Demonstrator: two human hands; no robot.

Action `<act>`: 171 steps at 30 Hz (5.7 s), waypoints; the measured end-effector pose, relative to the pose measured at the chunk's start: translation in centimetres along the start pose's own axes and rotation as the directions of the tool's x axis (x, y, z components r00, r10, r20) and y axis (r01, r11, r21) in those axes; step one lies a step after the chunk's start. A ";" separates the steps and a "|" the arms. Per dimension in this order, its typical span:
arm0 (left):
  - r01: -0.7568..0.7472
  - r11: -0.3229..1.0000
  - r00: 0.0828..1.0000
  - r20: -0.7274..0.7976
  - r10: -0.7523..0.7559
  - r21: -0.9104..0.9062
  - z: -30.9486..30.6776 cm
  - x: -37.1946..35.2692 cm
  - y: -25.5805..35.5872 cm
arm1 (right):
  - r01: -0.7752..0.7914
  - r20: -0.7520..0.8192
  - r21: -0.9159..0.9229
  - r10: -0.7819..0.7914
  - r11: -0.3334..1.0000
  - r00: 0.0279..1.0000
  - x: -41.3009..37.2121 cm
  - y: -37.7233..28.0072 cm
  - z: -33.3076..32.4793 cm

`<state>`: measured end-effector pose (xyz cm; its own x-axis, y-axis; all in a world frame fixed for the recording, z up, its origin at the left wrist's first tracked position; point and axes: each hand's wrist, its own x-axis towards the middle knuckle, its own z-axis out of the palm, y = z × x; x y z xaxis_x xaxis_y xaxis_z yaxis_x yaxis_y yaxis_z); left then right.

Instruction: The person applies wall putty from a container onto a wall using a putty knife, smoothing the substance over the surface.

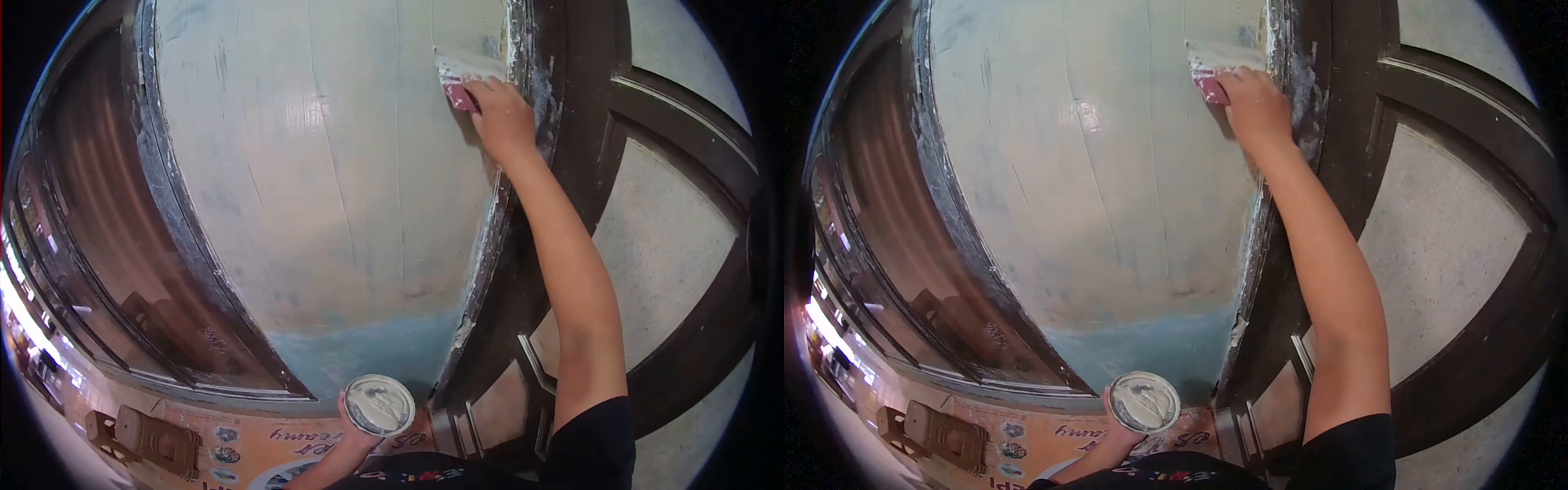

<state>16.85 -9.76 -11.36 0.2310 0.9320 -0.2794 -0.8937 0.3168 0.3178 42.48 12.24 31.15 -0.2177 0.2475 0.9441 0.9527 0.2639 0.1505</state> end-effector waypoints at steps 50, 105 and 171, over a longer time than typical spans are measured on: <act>-0.257 0.966 0.965 0.038 0.258 -0.043 1.1 -3.7 2.1 | -0.807 0.745 0.587 0.436 -0.066 0.506 -36.7 -13.3 3.3; -0.147 0.968 0.933 0.298 0.203 -0.201 6.9 0.9 15.5 | -0.606 0.614 0.663 0.145 0.439 0.776 -24.2 -22.3 0.6; -0.284 0.936 0.919 0.219 0.328 -0.208 1.4 -0.8 16.0 | -0.763 0.753 0.646 -0.153 -0.008 0.640 -25.3 -28.7 4.0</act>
<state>2.87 -5.18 -4.75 0.0035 0.9989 0.0459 -0.9821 -0.0052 0.1883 19.76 2.14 1.78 -0.4450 0.8200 0.3601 0.0217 0.4118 -0.9110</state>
